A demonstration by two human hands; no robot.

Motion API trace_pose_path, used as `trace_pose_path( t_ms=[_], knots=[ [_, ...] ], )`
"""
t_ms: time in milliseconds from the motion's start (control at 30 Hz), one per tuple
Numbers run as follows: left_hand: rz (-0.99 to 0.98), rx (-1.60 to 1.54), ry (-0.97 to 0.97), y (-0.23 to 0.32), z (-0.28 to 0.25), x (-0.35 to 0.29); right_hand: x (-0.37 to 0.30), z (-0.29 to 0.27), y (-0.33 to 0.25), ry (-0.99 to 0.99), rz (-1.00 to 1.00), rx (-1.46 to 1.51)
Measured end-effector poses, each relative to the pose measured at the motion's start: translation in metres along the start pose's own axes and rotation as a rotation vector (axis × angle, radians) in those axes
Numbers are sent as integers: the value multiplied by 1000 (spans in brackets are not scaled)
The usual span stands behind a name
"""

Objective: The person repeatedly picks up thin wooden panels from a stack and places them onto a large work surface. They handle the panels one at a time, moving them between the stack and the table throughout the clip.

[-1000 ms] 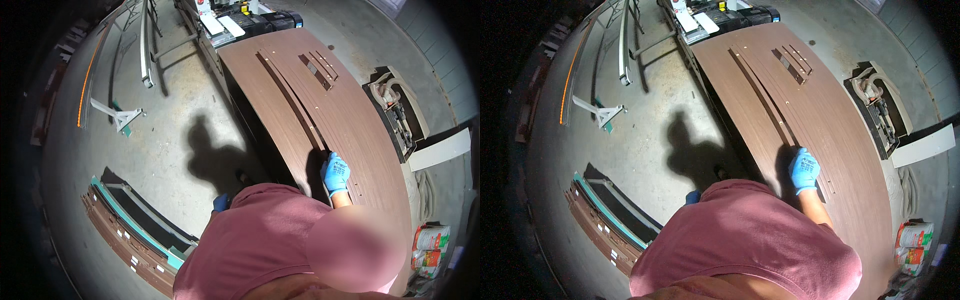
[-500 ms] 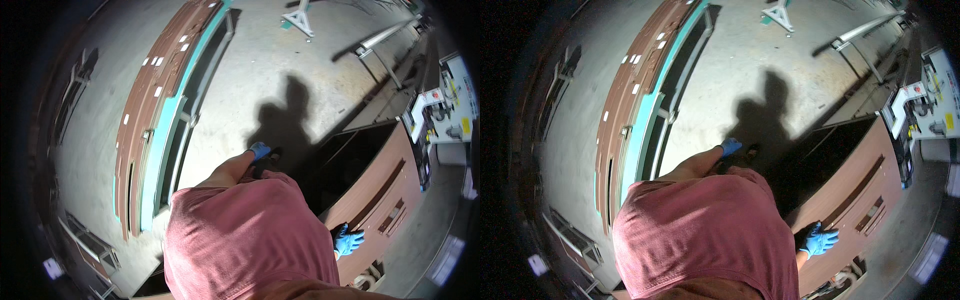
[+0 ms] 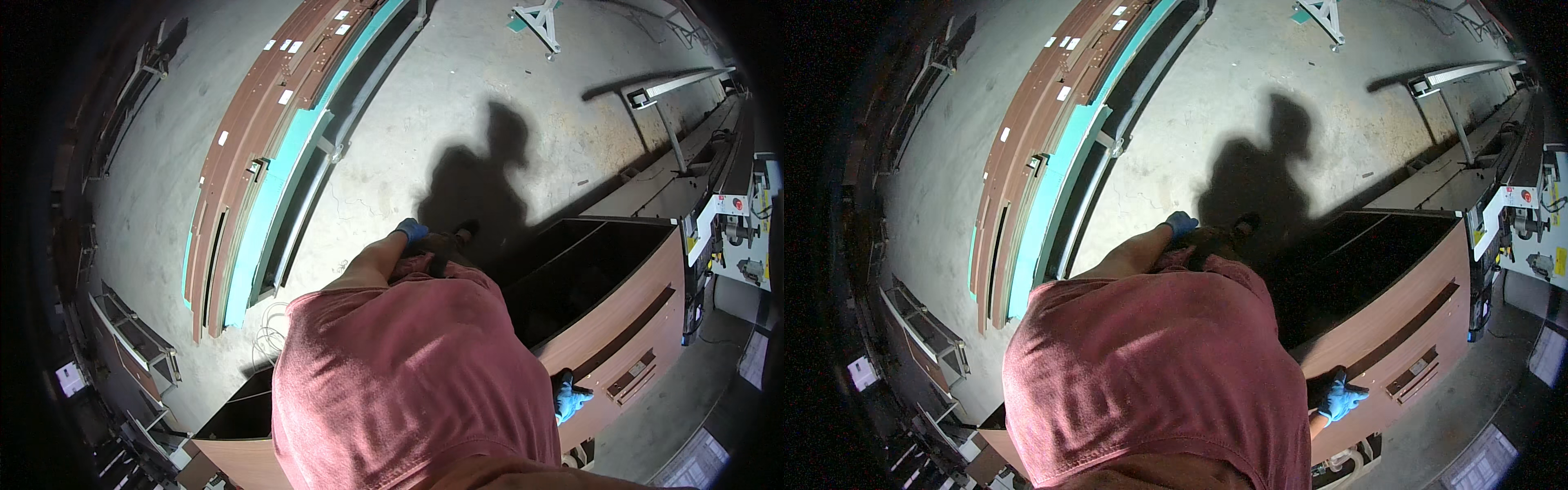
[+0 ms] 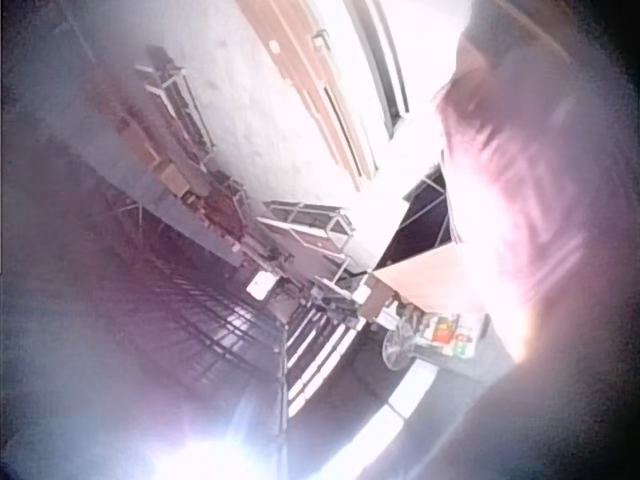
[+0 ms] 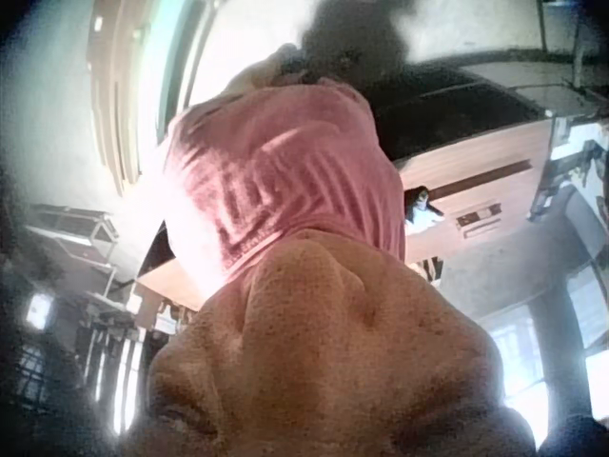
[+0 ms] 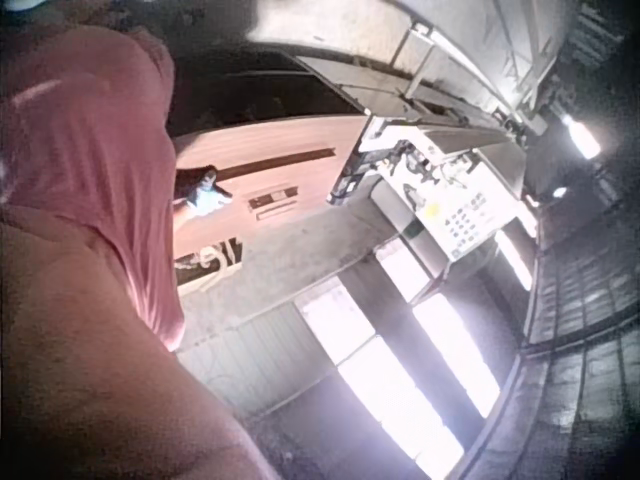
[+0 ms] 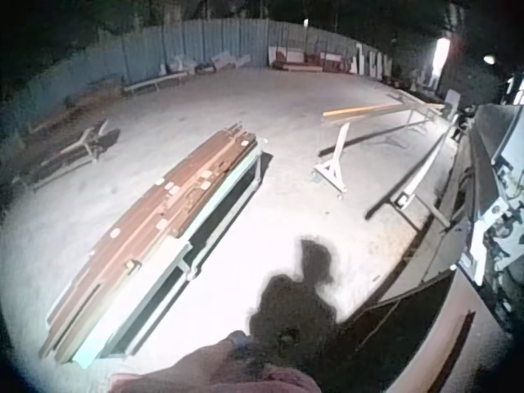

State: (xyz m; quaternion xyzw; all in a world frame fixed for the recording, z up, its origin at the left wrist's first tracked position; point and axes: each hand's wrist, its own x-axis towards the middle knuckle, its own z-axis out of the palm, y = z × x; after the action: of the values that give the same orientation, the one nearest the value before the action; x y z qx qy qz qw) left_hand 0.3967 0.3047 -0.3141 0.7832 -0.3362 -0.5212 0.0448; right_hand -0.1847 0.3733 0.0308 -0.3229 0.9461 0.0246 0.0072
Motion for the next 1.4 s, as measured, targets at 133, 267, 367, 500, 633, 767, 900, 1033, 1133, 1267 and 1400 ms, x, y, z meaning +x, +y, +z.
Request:
trace_pose_path(
  t_ms=[133, 267, 367, 500, 633, 767, 900, 1033, 1133, 1267, 1400],
  knots=[
    [275, 395, -244, 40, -34, -24, -8, -4, 1, -64, 4, 363],
    [260, -59, -26, 18, 9, 50, 3, -15, -11, 76, -162, 358],
    [399, -384, -178, 71, 20, 50, -28, -37, -28, -21, 54, 282],
    [560, -324, -222, 165, 23, 13, -37, -25, -27, -67, 188, 147],
    [569, -331, -350, 202, 34, -2, -50, -26, -36, -89, 246, 135],
    [630, -245, -336, 193, 47, 10, -54, -35, -36, -68, 261, 171],
    [1019, -136, -170, 128, 42, 58, -42, -38, -30, -68, 261, 180],
    [429, -108, -307, 87, 13, 60, -36, -31, -20, -34, 233, 143],
    [-70, -237, -254, 96, -1, 33, -41, -44, -15, -50, 216, 110],
    [9, -258, -231, 83, -3, 45, -27, -47, -17, -114, 200, 109],
    [175, -262, -294, 95, 9, 48, -28, -42, -12, -119, 186, 76]
  ],
)
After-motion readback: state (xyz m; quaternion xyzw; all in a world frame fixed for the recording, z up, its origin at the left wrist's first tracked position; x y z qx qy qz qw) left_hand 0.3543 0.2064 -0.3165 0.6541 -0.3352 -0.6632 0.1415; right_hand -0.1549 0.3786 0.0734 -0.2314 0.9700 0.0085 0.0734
